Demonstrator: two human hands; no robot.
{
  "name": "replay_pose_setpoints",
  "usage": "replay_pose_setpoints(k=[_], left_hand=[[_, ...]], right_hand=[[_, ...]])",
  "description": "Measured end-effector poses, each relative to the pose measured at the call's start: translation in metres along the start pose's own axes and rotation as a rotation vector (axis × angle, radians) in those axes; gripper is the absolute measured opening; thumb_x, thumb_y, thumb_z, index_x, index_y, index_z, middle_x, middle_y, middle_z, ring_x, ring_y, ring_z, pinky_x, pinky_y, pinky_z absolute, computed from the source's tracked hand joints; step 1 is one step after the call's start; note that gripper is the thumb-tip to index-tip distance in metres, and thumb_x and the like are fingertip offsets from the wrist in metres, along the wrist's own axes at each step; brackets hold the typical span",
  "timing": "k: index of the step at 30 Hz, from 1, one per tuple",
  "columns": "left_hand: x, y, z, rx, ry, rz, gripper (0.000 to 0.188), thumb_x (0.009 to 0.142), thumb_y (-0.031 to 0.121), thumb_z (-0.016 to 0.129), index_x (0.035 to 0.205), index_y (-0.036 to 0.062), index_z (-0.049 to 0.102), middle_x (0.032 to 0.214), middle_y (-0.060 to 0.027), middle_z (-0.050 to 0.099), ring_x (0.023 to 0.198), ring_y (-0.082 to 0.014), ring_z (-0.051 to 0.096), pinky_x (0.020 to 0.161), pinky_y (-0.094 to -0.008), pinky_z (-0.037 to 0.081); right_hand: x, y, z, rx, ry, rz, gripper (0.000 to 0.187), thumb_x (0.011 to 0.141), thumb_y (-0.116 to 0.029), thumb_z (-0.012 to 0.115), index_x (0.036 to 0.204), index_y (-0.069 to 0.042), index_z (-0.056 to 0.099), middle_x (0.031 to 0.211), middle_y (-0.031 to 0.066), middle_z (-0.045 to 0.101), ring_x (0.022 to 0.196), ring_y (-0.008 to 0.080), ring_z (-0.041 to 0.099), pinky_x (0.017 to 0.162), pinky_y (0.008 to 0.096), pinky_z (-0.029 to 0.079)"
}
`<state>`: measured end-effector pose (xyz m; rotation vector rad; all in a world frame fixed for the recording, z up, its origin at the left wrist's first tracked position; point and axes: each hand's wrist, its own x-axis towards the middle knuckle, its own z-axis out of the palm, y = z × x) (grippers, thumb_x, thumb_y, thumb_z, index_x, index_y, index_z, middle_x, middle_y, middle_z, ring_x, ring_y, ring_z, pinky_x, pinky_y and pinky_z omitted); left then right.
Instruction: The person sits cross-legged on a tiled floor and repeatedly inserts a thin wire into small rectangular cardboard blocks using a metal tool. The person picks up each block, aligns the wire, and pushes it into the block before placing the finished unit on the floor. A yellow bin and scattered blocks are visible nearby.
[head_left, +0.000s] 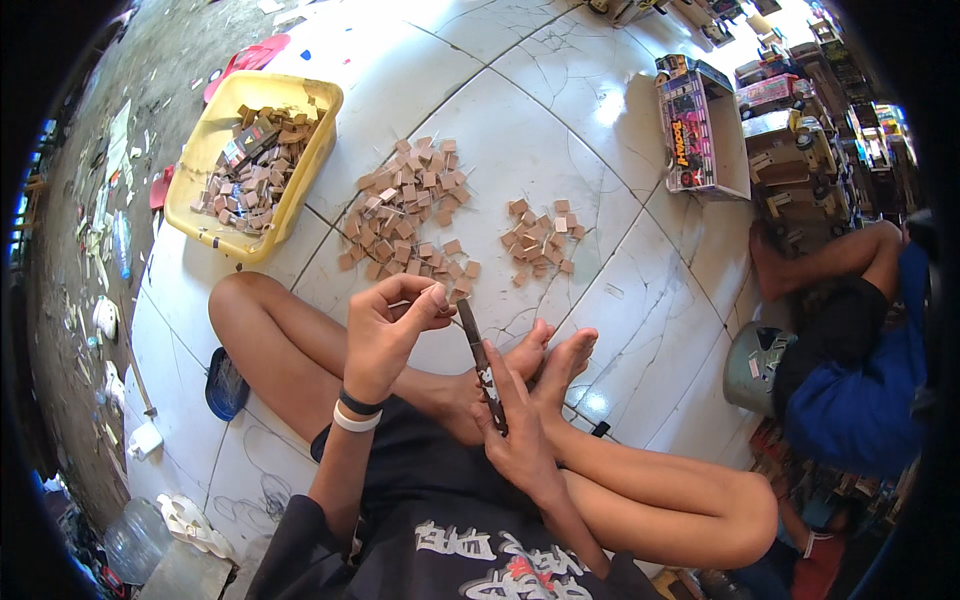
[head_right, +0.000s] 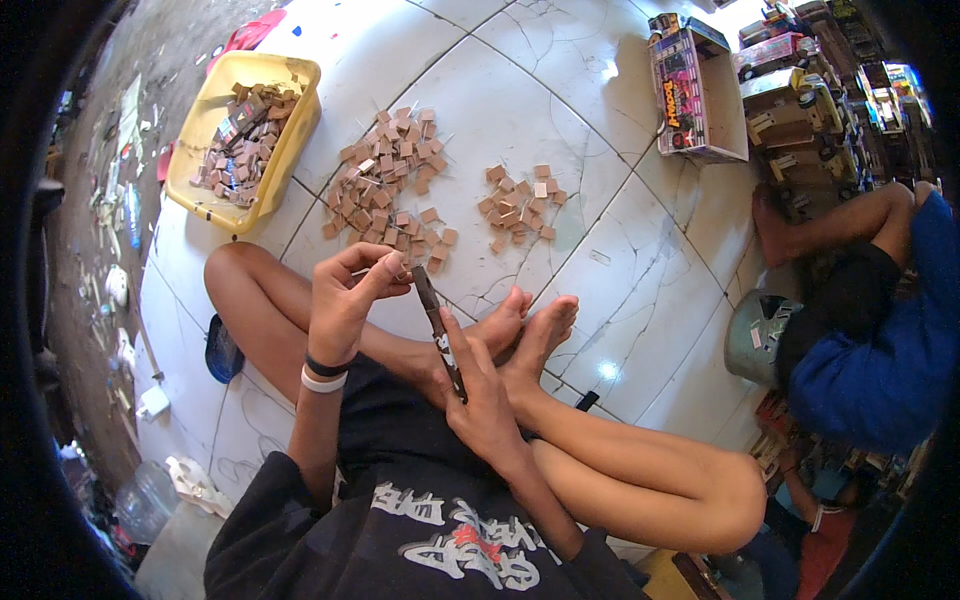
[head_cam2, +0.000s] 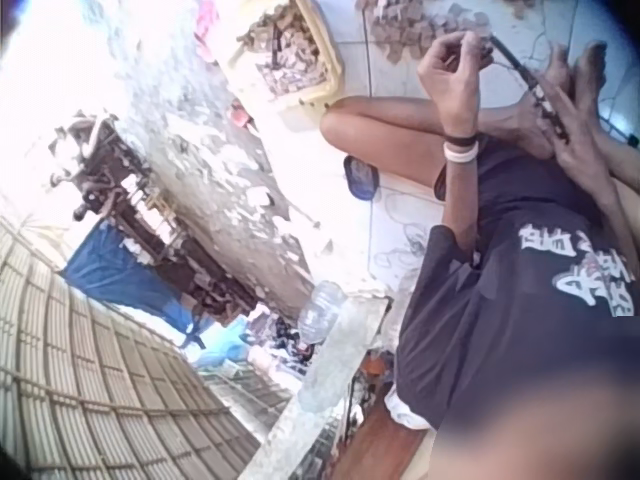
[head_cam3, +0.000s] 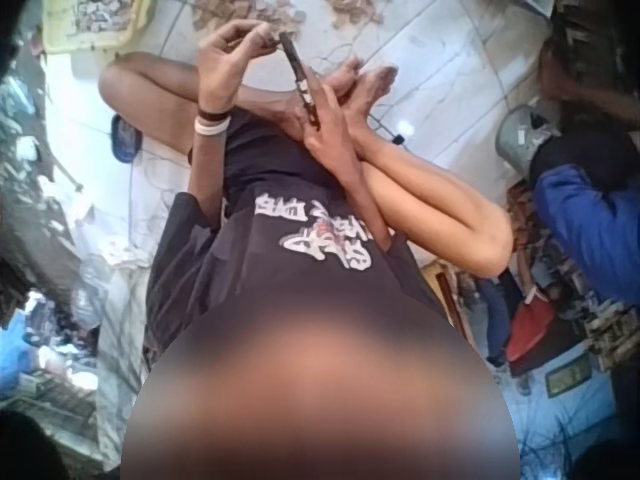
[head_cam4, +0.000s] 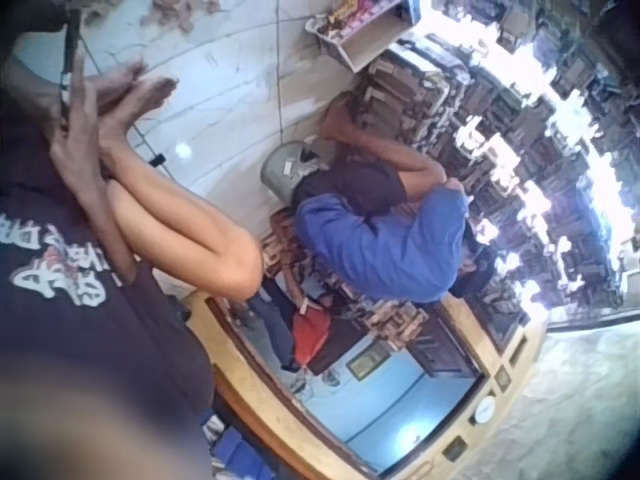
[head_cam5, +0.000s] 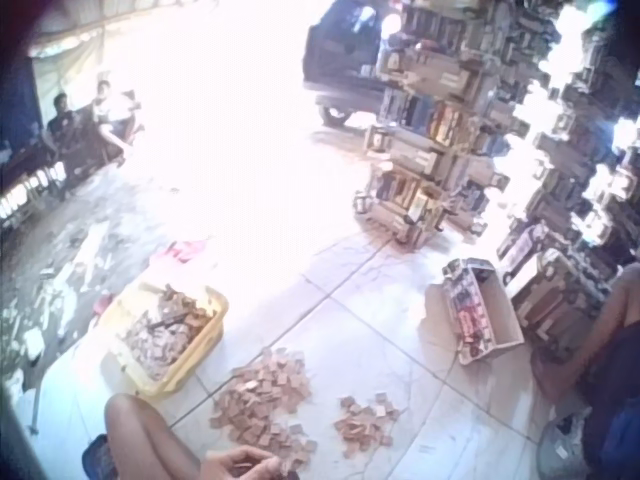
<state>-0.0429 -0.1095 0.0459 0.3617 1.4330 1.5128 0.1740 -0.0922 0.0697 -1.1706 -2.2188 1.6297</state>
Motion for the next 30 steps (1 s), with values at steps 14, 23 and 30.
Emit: replay_pose_setpoints(k=[14, 23, 30], left_hand=[[0.006, -0.003, -0.018, -0.206, 0.092, -0.124, 0.017, 0.105, 0.012, 0.070, 0.103, -0.0038, 0.066, 0.095, -0.0087, 0.070, 0.090, -0.0192, 0.076, 0.083, -0.0381, 0.069], [0.017, -0.001, -0.024, -0.145, 0.073, -0.182, 0.018, 0.105, 0.012, 0.071, 0.111, -0.0041, 0.065, 0.101, -0.0083, 0.070, 0.093, -0.0195, 0.075, 0.086, -0.0371, 0.068], [0.024, -0.007, -0.019, -0.195, 0.068, -0.178, 0.023, 0.100, 0.007, 0.076, 0.117, -0.0044, 0.067, 0.108, -0.0102, 0.073, 0.097, -0.0188, 0.075, 0.094, -0.0369, 0.065]], right_hand=[[0.012, -0.001, 0.036, 0.100, 0.071, -0.007, 0.070, 0.106, -0.006, 0.063, 0.169, -0.013, 0.035, 0.106, 0.0173, 0.059, 0.090, 0.0310, 0.060, 0.086, 0.0398, 0.051], [0.022, 0.007, 0.042, 0.154, 0.067, -0.003, 0.071, 0.103, -0.002, 0.064, 0.168, -0.009, 0.035, 0.101, 0.0151, 0.054, 0.088, 0.0299, 0.056, 0.086, 0.0391, 0.048], [0.036, 0.005, 0.039, 0.178, 0.092, 0.011, 0.072, 0.103, -0.002, 0.065, 0.168, -0.009, 0.036, 0.104, 0.0148, 0.055, 0.091, 0.0300, 0.057, 0.087, 0.0392, 0.049]])
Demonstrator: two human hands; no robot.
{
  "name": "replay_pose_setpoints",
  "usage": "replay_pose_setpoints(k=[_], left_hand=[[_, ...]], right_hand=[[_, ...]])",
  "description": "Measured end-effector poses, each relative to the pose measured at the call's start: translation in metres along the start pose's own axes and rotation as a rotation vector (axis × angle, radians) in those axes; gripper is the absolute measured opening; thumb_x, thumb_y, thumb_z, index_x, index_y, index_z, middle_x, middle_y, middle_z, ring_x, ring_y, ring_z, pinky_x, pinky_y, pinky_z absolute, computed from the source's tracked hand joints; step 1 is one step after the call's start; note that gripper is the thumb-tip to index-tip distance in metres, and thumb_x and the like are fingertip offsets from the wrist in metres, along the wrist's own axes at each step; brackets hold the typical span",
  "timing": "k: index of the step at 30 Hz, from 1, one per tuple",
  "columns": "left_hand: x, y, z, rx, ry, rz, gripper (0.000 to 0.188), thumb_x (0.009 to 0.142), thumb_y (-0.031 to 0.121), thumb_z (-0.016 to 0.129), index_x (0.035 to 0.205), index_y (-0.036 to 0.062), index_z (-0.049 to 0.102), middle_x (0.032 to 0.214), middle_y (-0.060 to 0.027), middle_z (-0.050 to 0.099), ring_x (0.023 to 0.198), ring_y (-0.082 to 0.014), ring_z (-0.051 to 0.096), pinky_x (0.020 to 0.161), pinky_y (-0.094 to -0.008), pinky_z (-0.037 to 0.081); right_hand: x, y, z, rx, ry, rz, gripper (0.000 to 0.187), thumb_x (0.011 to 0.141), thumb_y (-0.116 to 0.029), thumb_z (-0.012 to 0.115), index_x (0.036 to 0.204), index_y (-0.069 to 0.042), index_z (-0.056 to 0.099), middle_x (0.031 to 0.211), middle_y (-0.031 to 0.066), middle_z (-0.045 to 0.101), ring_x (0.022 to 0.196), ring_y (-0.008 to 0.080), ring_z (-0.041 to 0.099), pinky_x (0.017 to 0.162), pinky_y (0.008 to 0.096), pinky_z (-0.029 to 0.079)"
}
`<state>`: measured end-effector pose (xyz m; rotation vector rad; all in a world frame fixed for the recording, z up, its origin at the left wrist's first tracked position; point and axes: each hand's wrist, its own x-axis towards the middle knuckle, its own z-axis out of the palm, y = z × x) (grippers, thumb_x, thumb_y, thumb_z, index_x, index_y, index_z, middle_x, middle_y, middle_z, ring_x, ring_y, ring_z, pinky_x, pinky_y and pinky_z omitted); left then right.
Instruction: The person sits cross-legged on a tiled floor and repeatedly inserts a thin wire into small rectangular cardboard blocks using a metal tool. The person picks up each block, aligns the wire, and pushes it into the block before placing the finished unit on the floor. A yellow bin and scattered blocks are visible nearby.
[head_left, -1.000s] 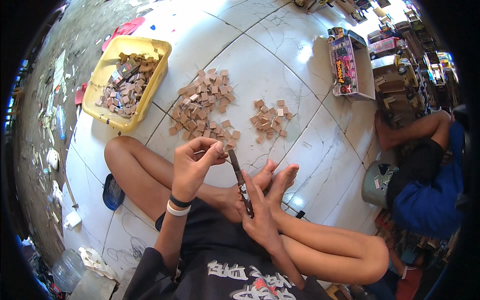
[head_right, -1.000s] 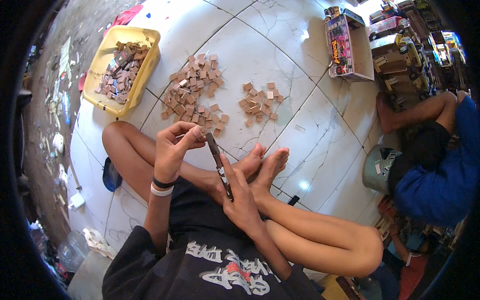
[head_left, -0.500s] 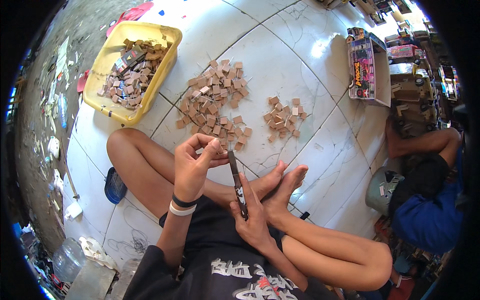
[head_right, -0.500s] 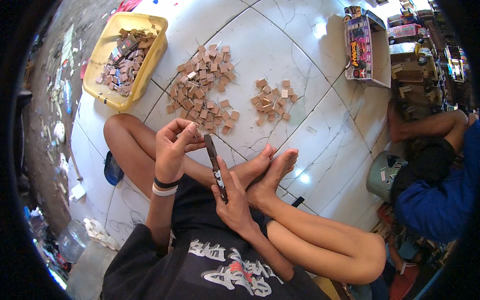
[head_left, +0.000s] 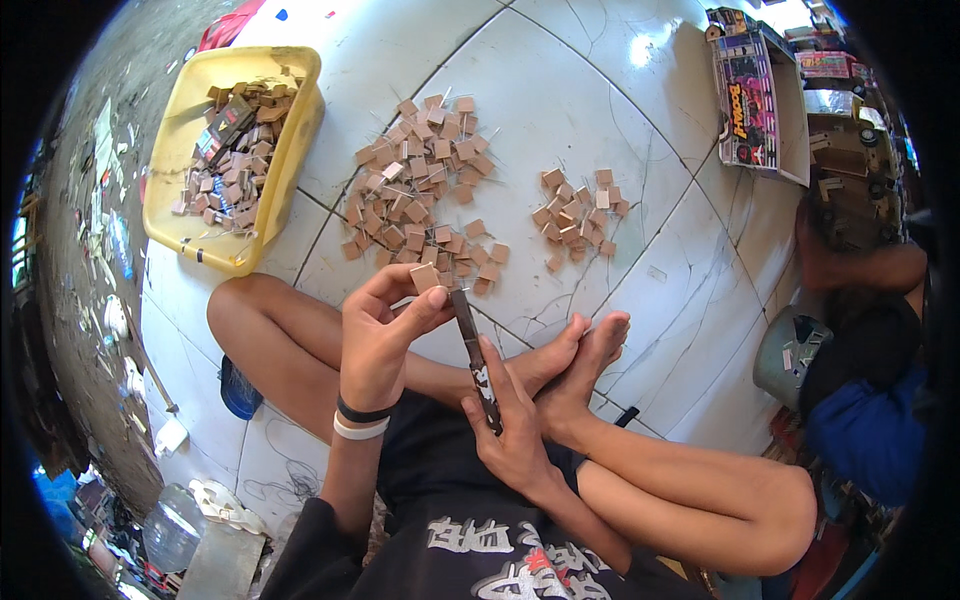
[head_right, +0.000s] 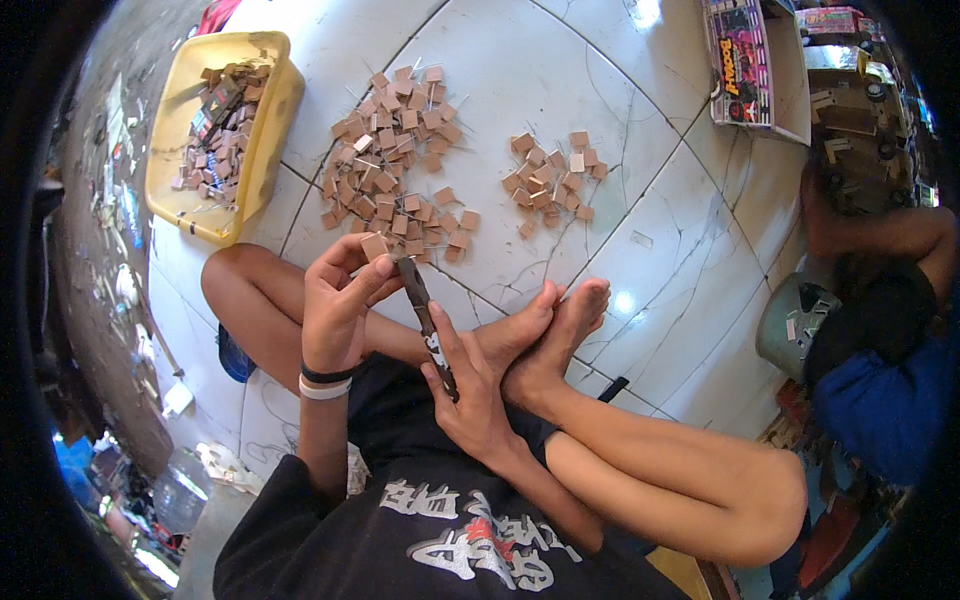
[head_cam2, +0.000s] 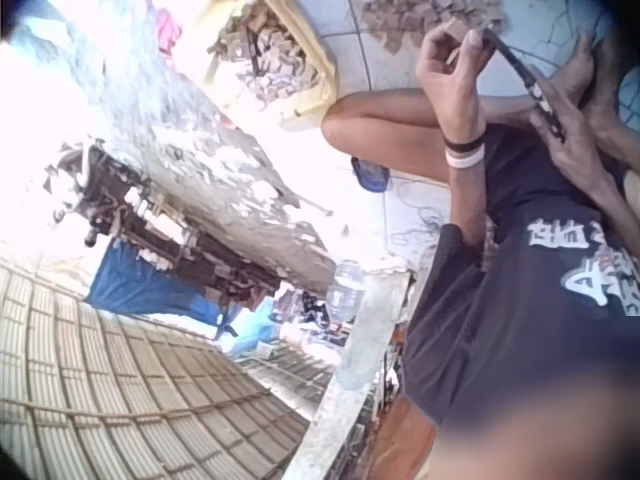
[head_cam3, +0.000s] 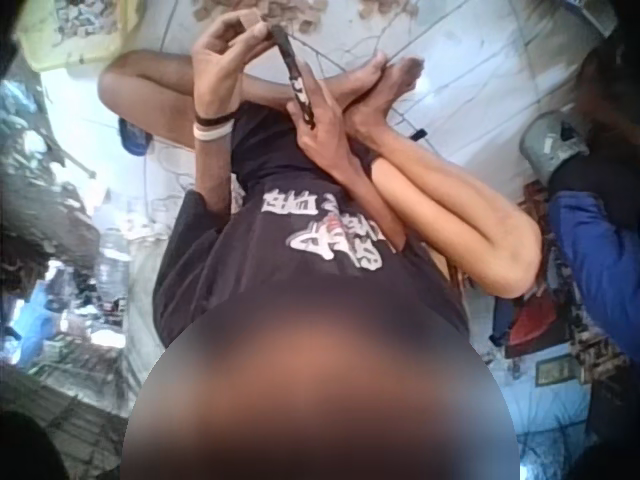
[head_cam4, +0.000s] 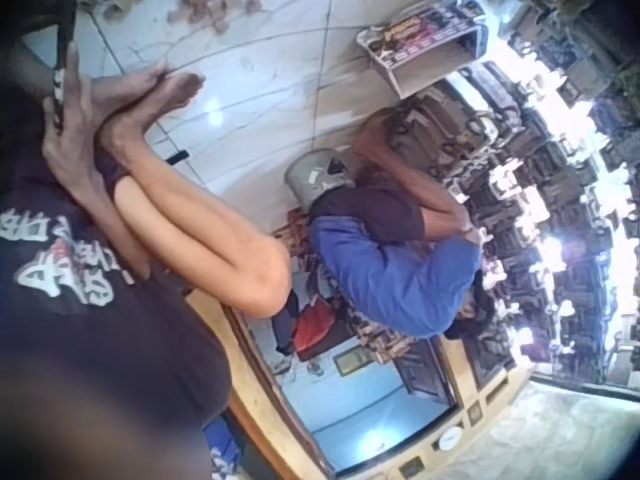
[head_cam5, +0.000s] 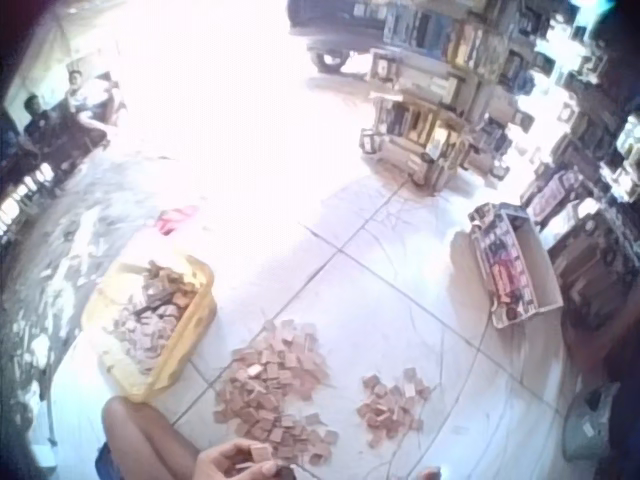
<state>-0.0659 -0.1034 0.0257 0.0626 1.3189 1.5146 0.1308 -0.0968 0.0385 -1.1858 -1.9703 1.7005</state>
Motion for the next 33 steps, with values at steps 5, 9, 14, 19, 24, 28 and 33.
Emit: replay_pose_setpoints(k=[5, 9, 14, 19, 24, 28, 33], left_hand=[[0.007, -0.005, 0.006, -0.001, 0.044, 0.046, 0.025, 0.100, 0.005, 0.076, 0.119, -0.0057, 0.067, 0.109, -0.0113, 0.074, 0.098, -0.0183, 0.075, 0.093, -0.0362, 0.065], [0.010, 0.002, 0.007, 0.041, 0.042, 0.075, 0.024, 0.101, 0.008, 0.075, 0.120, -0.0026, 0.066, 0.111, -0.0081, 0.074, 0.101, -0.0173, 0.075, 0.091, -0.0337, 0.064], [0.011, 0.010, 0.012, 0.070, 0.064, 0.097, 0.027, 0.101, 0.008, 0.075, 0.124, -0.0028, 0.065, 0.114, -0.0093, 0.074, 0.103, -0.0184, 0.075, 0.091, -0.0339, 0.064], [0.007, 0.021, 0.023, 0.036, 0.044, 0.041, 0.037, 0.100, 0.013, 0.078, 0.129, -0.0047, 0.064, 0.115, -0.0124, 0.074, 0.102, -0.0215, 0.075, 0.093, -0.0362, 0.064], [0.007, 0.022, 0.017, -0.080, -0.110, -0.062, 0.044, 0.100, 0.016, 0.078, 0.136, -0.0039, 0.062, 0.111, -0.0123, 0.076, 0.098, -0.0206, 0.075, 0.091, -0.0345, 0.062], [0.000, 0.014, 0.009, -0.281, -0.210, -0.146, 0.043, 0.102, 0.017, 0.077, 0.138, -0.0023, 0.062, 0.108, -0.0091, 0.076, 0.096, -0.0163, 0.074, 0.085, -0.0304, 0.060], [-0.015, 0.015, 0.014, -0.175, -0.203, -0.092, 0.037, 0.104, 0.018, 0.073, 0.136, 0.0000, 0.064, 0.109, -0.0045, 0.076, 0.096, -0.0141, 0.073, 0.089, -0.0308, 0.060]], right_hand=[[0.010, -0.003, -0.006, -0.010, -0.046, 0.041, 0.070, 0.105, -0.005, 0.064, 0.167, -0.002, 0.033, 0.114, 0.0157, 0.059, 0.097, 0.0266, 0.058, 0.092, 0.0372, 0.049], [0.020, -0.005, -0.008, 0.024, -0.044, 0.023, 0.073, 0.103, -0.002, 0.065, 0.168, -0.004, 0.032, 0.107, 0.0140, 0.055, 0.091, 0.0261, 0.054, 0.087, 0.0374, 0.048], [0.025, -0.009, -0.014, 0.037, -0.086, 0.035, 0.073, 0.102, 0.001, 0.065, 0.167, -0.004, 0.032, 0.107, 0.0153, 0.055, 0.091, 0.0272, 0.054, 0.087, 0.0378, 0.048], [0.025, -0.012, -0.020, 0.084, -0.102, 0.028, 0.074, 0.101, 0.001, 0.064, 0.167, -0.004, 0.032, 0.112, 0.0168, 0.058, 0.094, 0.0288, 0.057, 0.090, 0.0374, 0.049], [0.014, -0.014, -0.024, 0.239, -0.210, 0.044, 0.075, 0.105, -0.002, 0.063, 0.169, -0.006, 0.026, 0.116, 0.0125, 0.058, 0.096, 0.0235, 0.058, 0.091, 0.0347, 0.049], [-0.003, -0.015, -0.030, 0.978, -0.435, 0.255, 0.086, 0.108, -0.010, 0.063, 0.174, -0.013, 0.009, 0.114, 0.0069, 0.054, 0.094, 0.0166, 0.056, 0.085, 0.0323, 0.051], [-0.015, -0.017, -0.033, 1.170, -0.483, 0.335, 0.093, 0.108, -0.013, 0.063, 0.174, -0.017, -0.002, 0.116, 0.0075, 0.052, 0.094, 0.0155, 0.056, 0.083, 0.0317, 0.052]])
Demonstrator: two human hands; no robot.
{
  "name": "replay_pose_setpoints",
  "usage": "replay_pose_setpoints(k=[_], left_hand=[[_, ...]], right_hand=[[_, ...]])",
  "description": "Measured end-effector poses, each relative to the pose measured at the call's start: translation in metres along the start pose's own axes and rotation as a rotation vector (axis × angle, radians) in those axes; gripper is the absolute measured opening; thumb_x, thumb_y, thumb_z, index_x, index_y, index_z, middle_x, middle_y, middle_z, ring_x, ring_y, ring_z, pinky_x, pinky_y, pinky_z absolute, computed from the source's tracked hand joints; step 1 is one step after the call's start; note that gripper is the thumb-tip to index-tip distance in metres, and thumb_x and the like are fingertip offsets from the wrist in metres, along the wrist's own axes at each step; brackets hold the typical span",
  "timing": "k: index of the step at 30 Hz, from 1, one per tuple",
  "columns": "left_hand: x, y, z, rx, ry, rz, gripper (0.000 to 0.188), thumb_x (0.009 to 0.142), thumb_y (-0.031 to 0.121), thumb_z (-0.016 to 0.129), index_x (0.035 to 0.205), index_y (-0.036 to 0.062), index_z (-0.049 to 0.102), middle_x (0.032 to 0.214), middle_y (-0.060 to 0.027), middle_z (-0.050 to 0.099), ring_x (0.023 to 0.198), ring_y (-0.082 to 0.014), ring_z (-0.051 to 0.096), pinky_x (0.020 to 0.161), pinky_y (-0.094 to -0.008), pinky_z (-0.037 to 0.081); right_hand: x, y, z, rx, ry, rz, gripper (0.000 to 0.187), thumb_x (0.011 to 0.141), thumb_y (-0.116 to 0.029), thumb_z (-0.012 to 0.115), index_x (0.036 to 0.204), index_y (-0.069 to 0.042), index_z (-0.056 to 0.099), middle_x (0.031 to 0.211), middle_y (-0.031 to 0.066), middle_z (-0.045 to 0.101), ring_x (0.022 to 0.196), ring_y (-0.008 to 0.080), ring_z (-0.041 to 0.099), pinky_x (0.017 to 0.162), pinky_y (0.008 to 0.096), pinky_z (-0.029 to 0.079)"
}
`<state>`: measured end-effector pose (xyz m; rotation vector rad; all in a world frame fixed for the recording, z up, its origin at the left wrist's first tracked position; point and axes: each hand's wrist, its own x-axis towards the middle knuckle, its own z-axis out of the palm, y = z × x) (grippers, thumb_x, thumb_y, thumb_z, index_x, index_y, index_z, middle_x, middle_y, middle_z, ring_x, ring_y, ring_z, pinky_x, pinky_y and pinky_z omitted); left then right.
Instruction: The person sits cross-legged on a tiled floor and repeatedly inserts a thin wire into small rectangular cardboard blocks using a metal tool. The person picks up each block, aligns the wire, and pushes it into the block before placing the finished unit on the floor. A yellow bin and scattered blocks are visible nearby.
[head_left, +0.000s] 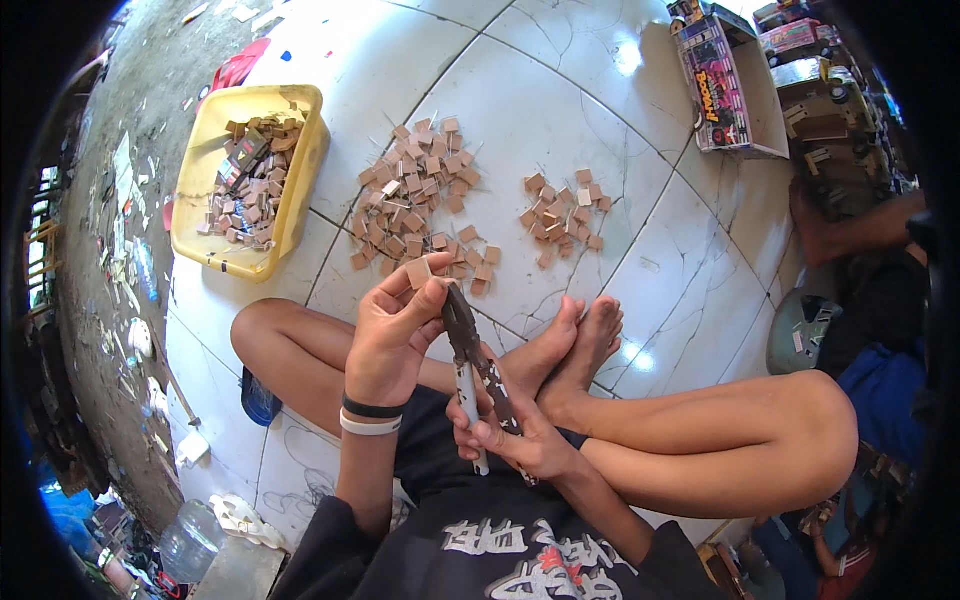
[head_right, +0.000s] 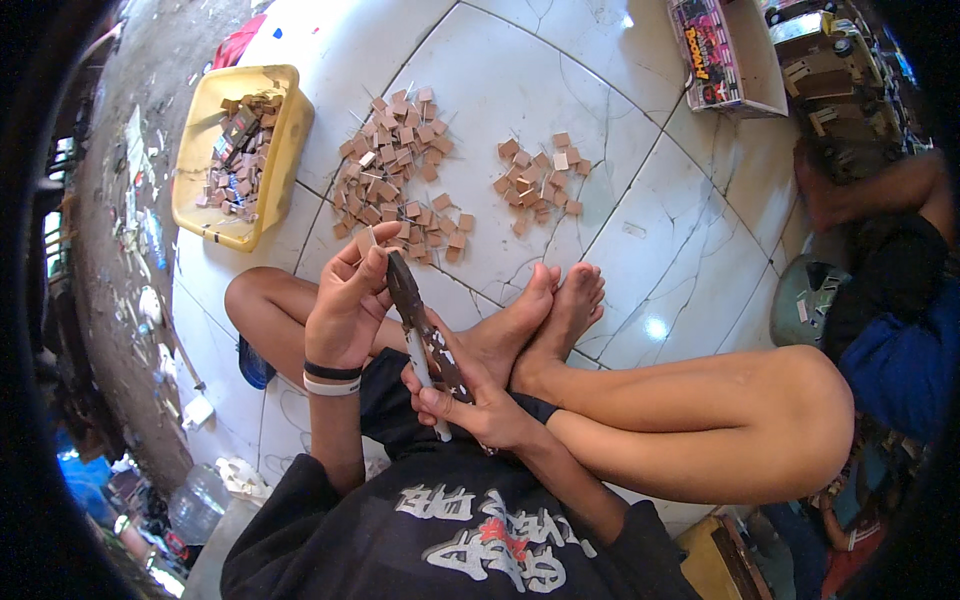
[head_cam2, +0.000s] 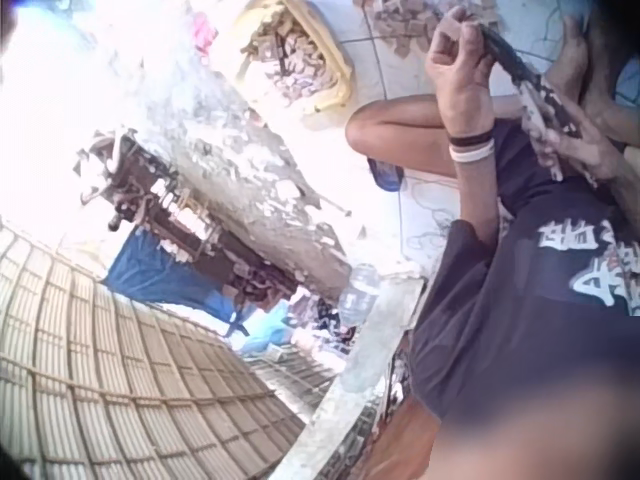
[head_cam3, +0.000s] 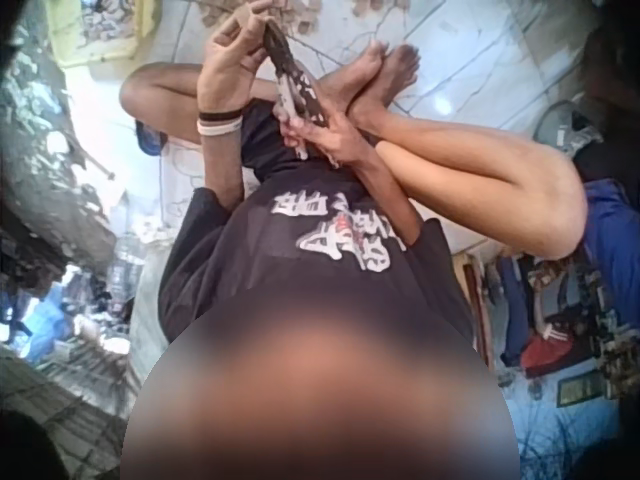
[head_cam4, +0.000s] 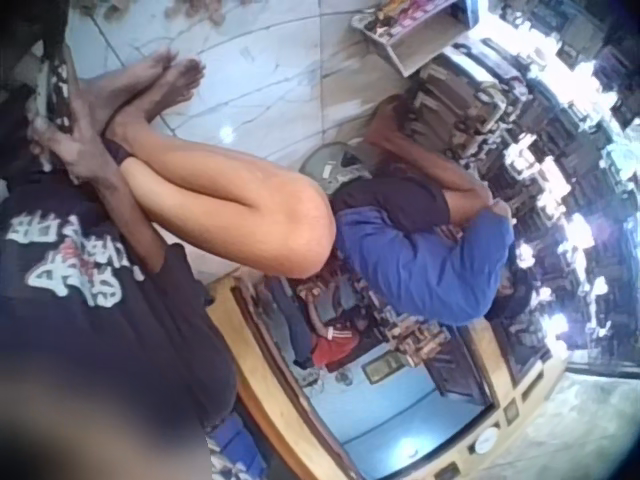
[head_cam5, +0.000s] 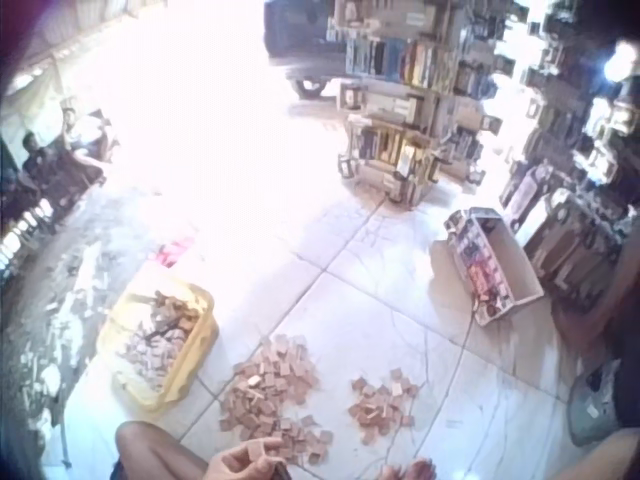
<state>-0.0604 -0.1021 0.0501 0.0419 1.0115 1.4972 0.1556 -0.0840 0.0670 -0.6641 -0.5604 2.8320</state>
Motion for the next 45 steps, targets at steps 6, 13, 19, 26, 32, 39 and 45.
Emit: replay_pose_setpoints(k=[6, 13, 19, 26, 32, 39, 45], left_hand=[[-0.007, -0.004, 0.000, -0.002, 0.133, 0.123, 0.027, 0.107, 0.018, 0.069, 0.130, 0.0038, 0.066, 0.110, -0.0066, 0.075, 0.102, -0.0184, 0.073, 0.096, -0.0355, 0.060], [-0.008, -0.011, -0.009, 0.137, 0.077, 0.205, 0.021, 0.103, 0.008, 0.073, 0.122, -0.0007, 0.070, 0.112, -0.0089, 0.077, 0.106, -0.0168, 0.073, 0.099, -0.0333, 0.057], [-0.010, -0.023, 0.000, 0.264, 0.039, 0.216, 0.025, 0.099, 0.004, 0.077, 0.122, -0.0034, 0.071, 0.112, -0.0101, 0.077, 0.102, -0.0154, 0.072, 0.101, -0.0328, 0.057], [-0.014, -0.022, 0.001, 0.254, 0.012, 0.219, 0.025, 0.098, 0.003, 0.078, 0.120, -0.0062, 0.071, 0.107, -0.0090, 0.076, 0.101, -0.0153, 0.071, 0.096, -0.0327, 0.059], [-0.012, -0.021, -0.003, 0.283, -0.013, 0.255, 0.023, 0.098, 0.002, 0.077, 0.119, -0.0063, 0.071, 0.108, -0.0085, 0.076, 0.103, -0.0156, 0.071, 0.096, -0.0319, 0.059], [-0.002, -0.028, -0.010, 0.331, -0.137, 0.167, 0.019, 0.100, 0.002, 0.075, 0.118, -0.0047, 0.071, 0.110, -0.0062, 0.075, 0.103, -0.0115, 0.070, 0.095, -0.0269, 0.056], [0.029, -0.067, -0.012, 0.478, -0.127, 0.165, 0.021, 0.101, 0.008, 0.075, 0.118, -0.0035, 0.073, 0.108, -0.0061, 0.078, 0.103, -0.0105, 0.072, 0.088, -0.0251, 0.057]], right_hand=[[-0.008, -0.007, 0.002, -0.023, 0.015, 0.025, 0.089, 0.110, -0.015, 0.061, 0.175, -0.020, 0.001, 0.124, 0.0102, 0.056, 0.106, 0.0188, 0.062, 0.089, 0.0342, 0.054], [-0.017, -0.017, 0.003, -0.241, 0.341, 0.167, 0.083, 0.112, -0.016, 0.057, 0.175, -0.027, 0.003, 0.142, 0.0158, 0.057, 0.122, 0.0256, 0.066, 0.093, 0.0376, 0.060], [-0.026, -0.030, 0.009, -0.177, 0.238, 0.201, 0.082, 0.112, -0.016, 0.055, 0.174, -0.023, 0.001, 0.146, 0.0190, 0.050, 0.130, 0.0332, 0.062, 0.100, 0.0470, 0.060], [-0.027, -0.035, 0.015, -0.178, 0.224, 0.224, 0.084, 0.112, -0.015, 0.057, 0.174, -0.024, 0.001, 0.138, 0.0174, 0.051, 0.124, 0.0300, 0.062, 0.101, 0.0475, 0.060], [-0.028, -0.023, 0.006, -0.150, 0.236, 0.258, 0.068, 0.110, -0.016, 0.059, 0.167, -0.012, 0.022, 0.123, 0.0130, 0.056, 0.114, 0.0235, 0.063, 0.093, 0.0415, 0.060], [-0.028, 0.021, -0.013, -0.049, 0.327, 0.289, 0.018, 0.108, -0.019, 0.064, 0.117, -0.004, 0.057, 0.082, 0.0010, 0.052, 0.071, 0.0129, 0.052, 0.065, 0.0301, 0.047], [-0.025, 0.034, -0.025, -0.298, 0.747, 0.106, 0.024, 0.110, -0.021, 0.062, 0.126, -0.004, 0.056, 0.089, 0.0021, 0.057, 0.076, 0.0121, 0.057, 0.068, 0.0289, 0.049]])
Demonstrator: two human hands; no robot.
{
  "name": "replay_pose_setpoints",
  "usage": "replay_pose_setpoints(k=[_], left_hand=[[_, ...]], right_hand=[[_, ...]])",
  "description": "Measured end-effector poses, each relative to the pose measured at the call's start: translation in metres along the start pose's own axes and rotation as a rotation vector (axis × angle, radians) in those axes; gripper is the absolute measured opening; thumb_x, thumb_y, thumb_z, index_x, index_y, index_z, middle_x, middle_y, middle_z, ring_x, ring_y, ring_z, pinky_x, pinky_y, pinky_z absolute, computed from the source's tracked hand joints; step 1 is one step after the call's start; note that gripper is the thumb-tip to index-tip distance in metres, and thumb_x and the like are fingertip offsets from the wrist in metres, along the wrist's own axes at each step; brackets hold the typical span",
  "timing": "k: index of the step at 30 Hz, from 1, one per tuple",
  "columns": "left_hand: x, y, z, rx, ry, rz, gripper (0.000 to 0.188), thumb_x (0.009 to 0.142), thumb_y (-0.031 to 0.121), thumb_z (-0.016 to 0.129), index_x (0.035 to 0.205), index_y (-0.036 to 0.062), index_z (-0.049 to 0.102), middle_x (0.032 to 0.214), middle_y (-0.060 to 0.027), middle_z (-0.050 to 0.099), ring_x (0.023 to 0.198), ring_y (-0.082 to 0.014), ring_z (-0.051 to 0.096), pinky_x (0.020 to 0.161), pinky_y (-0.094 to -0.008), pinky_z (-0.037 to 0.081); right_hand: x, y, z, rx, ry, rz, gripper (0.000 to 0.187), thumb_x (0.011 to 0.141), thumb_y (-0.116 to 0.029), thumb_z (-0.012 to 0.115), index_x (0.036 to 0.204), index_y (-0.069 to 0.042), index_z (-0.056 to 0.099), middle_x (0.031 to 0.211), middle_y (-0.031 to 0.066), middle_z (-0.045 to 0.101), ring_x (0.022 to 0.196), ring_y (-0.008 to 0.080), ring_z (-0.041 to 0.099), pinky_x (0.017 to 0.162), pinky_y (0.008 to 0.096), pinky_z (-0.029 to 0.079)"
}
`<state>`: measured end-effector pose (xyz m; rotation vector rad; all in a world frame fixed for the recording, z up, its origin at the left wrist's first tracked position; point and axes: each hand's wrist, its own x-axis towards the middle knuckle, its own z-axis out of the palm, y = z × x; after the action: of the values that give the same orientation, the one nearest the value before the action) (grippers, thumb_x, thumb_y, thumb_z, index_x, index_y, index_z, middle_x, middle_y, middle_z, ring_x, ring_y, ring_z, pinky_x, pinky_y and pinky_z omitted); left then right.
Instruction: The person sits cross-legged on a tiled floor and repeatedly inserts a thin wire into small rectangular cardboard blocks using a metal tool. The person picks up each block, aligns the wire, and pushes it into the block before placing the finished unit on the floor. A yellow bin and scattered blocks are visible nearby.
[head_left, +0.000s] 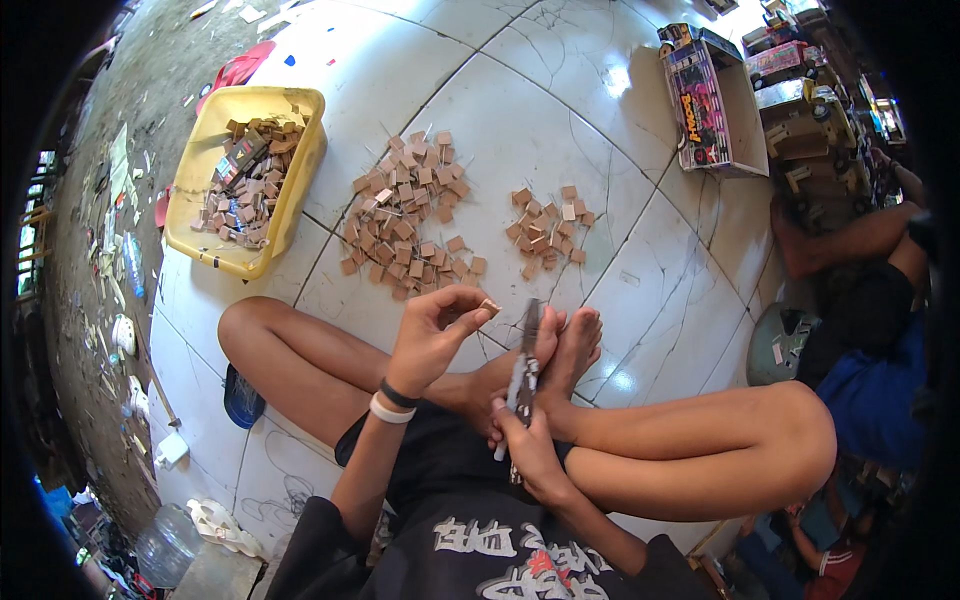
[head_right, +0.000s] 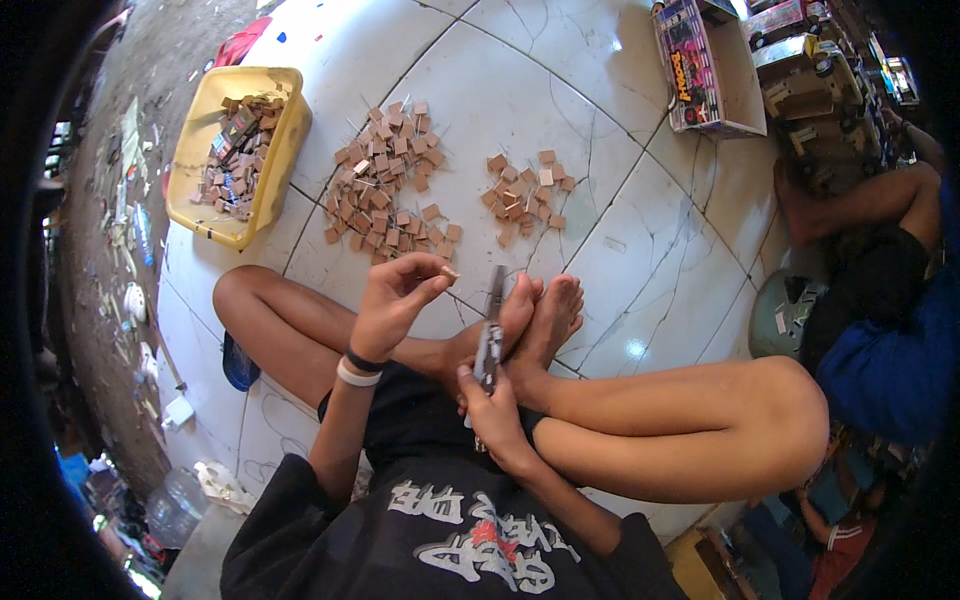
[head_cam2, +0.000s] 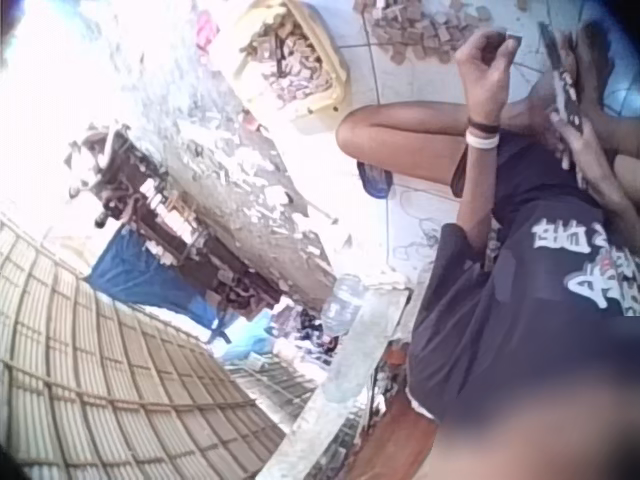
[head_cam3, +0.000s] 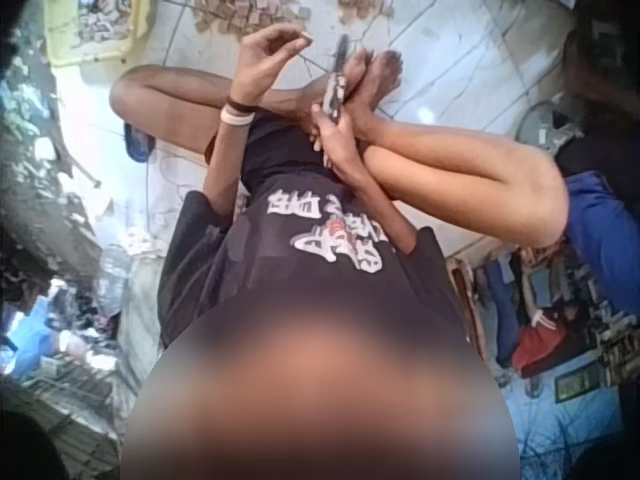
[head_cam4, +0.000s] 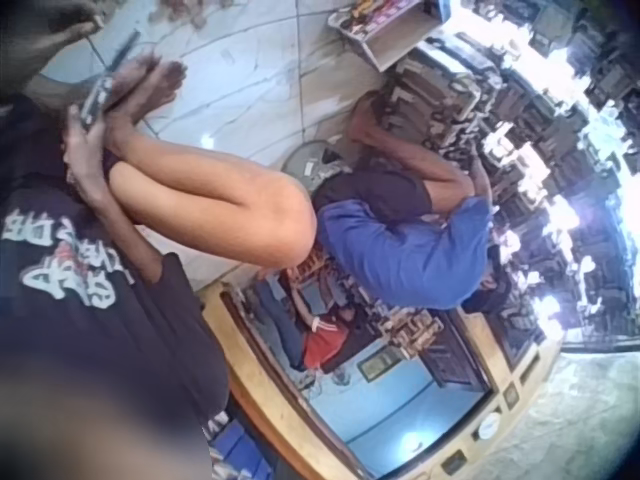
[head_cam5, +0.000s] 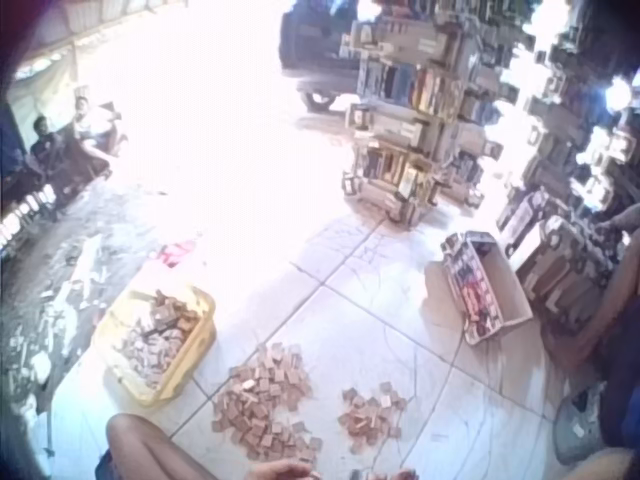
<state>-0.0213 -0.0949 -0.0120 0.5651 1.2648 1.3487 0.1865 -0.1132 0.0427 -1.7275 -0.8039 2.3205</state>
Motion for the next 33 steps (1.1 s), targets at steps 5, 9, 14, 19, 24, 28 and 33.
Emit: replay_pose_setpoints(k=[5, 9, 14, 19, 24, 28, 33], left_hand=[[0.035, -0.032, 0.039, 0.228, 0.200, 0.143, 0.022, 0.100, 0.009, 0.072, 0.116, -0.0058, 0.075, 0.105, -0.0185, 0.081, 0.097, -0.0208, 0.078, 0.084, -0.0316, 0.061], [0.055, -0.039, 0.031, 0.671, 0.337, 0.199, 0.032, 0.091, 0.002, 0.074, 0.122, 0.0018, 0.074, 0.120, -0.0209, 0.074, 0.111, -0.0359, 0.072, 0.096, -0.0434, 0.057], [0.078, -0.037, 0.005, 1.323, 0.573, 0.327, 0.033, 0.084, 0.001, 0.078, 0.116, 0.0067, 0.074, 0.114, -0.0133, 0.071, 0.107, -0.0352, 0.066, 0.097, -0.0441, 0.052], [0.068, -0.016, -0.002, 0.905, 0.412, 0.366, 0.032, 0.092, 0.003, 0.076, 0.124, 0.0068, 0.072, 0.114, -0.0109, 0.072, 0.105, -0.0274, 0.070, 0.094, -0.0393, 0.056], [0.030, 0.008, 0.021, -0.129, 0.342, 0.109, 0.026, 0.107, 0.012, 0.068, 0.130, 0.0000, 0.065, 0.117, -0.0091, 0.072, 0.109, -0.0186, 0.073, 0.093, -0.0331, 0.062], [0.001, 0.025, 0.038, -0.289, 0.366, 0.087, 0.024, 0.108, 0.014, 0.067, 0.128, 0.0007, 0.063, 0.119, -0.0099, 0.072, 0.114, -0.0219, 0.073, 0.097, -0.0376, 0.063], [-0.022, 0.040, 0.049, -0.353, 0.441, 0.066, 0.022, 0.105, 0.010, 0.071, 0.122, -0.0023, 0.062, 0.118, -0.0103, 0.067, 0.107, -0.0222, 0.075, 0.093, -0.0372, 0.066]], right_hand=[[0.006, 0.001, -0.005, 0.111, 0.180, -0.097, 0.039, 0.110, -0.023, 0.062, 0.141, -0.002, 0.052, 0.113, 0.0088, 0.066, 0.102, 0.0167, 0.067, 0.083, 0.0312, 0.055], [0.007, 0.001, -0.004, 0.101, 0.170, -0.120, 0.044, 0.110, -0.025, 0.063, 0.146, -0.002, 0.050, 0.123, 0.0105, 0.068, 0.114, 0.0189, 0.069, 0.091, 0.0341, 0.056], [0.009, 0.003, -0.002, 0.140, 0.133, -0.107, 0.048, 0.110, -0.024, 0.063, 0.151, -0.004, 0.048, 0.122, 0.0094, 0.069, 0.110, 0.0178, 0.070, 0.091, 0.0324, 0.056], [0.016, 0.011, -0.005, 0.037, 0.085, -0.175, 0.044, 0.111, -0.019, 0.060, 0.150, -0.005, 0.047, 0.123, 0.0107, 0.068, 0.113, 0.0200, 0.071, 0.094, 0.0335, 0.057], [0.019, 0.015, -0.001, -0.339, 0.067, -0.477, 0.043, 0.109, -0.012, 0.061, 0.149, -0.001, 0.047, 0.120, 0.0099, 0.066, 0.108, 0.0174, 0.069, 0.093, 0.0311, 0.055], [0.011, 0.007, 0.002, -0.447, -0.038, -0.521, 0.059, 0.108, -0.011, 0.061, 0.160, 0.003, 0.036, 0.129, 0.0175, 0.060, 0.117, 0.0253, 0.063, 0.104, 0.0384, 0.050], [0.005, -0.002, 0.009, -0.489, -0.047, -0.565, 0.061, 0.109, -0.014, 0.061, 0.161, 0.003, 0.034, 0.130, 0.0187, 0.059, 0.116, 0.0266, 0.064, 0.104, 0.0395, 0.051]])
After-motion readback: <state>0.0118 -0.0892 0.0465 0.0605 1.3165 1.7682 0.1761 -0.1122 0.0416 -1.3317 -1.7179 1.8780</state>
